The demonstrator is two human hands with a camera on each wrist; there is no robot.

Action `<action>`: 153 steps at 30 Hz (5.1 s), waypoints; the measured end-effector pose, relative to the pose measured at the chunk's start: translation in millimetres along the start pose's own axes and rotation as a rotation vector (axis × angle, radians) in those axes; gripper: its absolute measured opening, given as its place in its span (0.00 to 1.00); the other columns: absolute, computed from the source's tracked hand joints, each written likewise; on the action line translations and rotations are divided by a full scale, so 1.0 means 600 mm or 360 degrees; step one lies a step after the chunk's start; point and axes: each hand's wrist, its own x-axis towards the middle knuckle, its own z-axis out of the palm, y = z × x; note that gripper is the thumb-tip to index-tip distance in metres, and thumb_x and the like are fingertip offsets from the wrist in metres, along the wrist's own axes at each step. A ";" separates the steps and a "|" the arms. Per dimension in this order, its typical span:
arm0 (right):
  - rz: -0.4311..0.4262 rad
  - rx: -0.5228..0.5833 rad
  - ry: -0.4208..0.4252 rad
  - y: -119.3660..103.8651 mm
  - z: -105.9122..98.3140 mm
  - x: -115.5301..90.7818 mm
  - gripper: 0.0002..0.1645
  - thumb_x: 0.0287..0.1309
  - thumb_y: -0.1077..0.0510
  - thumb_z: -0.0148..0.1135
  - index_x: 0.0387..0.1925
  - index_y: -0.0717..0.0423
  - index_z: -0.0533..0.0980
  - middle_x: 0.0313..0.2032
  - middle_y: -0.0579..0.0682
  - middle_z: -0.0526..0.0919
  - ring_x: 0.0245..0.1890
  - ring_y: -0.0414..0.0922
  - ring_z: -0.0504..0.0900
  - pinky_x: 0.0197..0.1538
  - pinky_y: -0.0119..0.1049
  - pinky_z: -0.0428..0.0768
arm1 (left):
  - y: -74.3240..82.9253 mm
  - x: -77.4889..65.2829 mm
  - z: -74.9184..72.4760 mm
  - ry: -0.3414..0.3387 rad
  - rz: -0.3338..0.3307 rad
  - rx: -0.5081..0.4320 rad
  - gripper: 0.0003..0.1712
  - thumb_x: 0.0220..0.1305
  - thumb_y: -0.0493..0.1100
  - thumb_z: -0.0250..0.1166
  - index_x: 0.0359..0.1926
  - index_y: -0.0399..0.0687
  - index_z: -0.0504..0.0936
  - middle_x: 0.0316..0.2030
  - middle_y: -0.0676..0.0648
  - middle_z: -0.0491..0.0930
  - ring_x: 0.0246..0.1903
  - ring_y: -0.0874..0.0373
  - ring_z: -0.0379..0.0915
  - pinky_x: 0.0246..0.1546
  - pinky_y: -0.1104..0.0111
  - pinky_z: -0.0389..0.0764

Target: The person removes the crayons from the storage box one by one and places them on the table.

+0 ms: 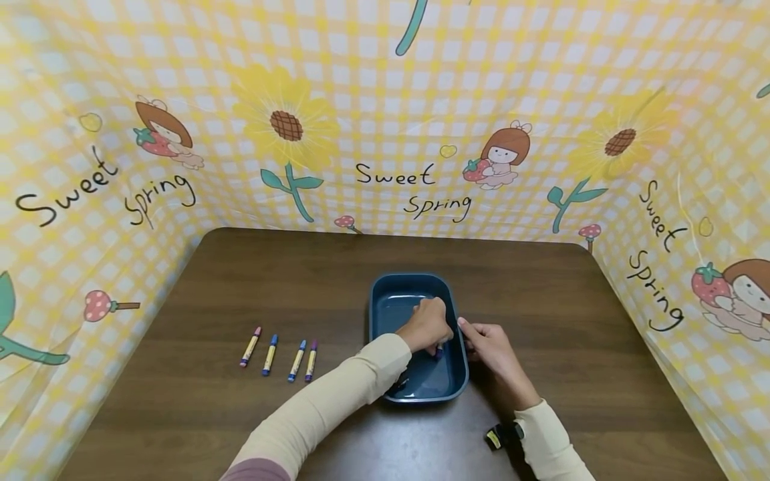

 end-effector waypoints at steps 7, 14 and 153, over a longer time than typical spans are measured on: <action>-0.0042 -0.0033 -0.0005 0.002 0.002 0.001 0.31 0.73 0.45 0.57 0.37 0.74 0.83 0.20 0.46 0.80 0.25 0.39 0.80 0.32 0.36 0.88 | 0.006 -0.015 -0.015 -0.0025 -0.0023 -0.0095 0.15 0.63 0.35 0.70 0.20 0.35 0.83 0.15 0.42 0.79 0.16 0.51 0.84 0.18 0.71 0.83; -0.0016 -0.0067 0.0002 -0.001 -0.001 -0.001 0.30 0.73 0.46 0.57 0.35 0.73 0.83 0.19 0.46 0.77 0.24 0.39 0.79 0.32 0.35 0.87 | 0.001 -0.029 -0.031 0.0029 -0.0070 -0.0202 0.17 0.62 0.36 0.72 0.18 0.36 0.82 0.14 0.44 0.81 0.15 0.54 0.83 0.18 0.73 0.83; 0.0026 0.0015 0.0062 0.009 0.001 0.002 0.30 0.72 0.44 0.58 0.37 0.70 0.85 0.23 0.48 0.86 0.25 0.40 0.83 0.33 0.33 0.85 | -0.236 -0.179 -0.193 0.0306 -0.0266 -0.0849 0.08 0.59 0.31 0.64 0.33 0.26 0.85 0.20 0.44 0.85 0.19 0.57 0.85 0.32 0.61 0.89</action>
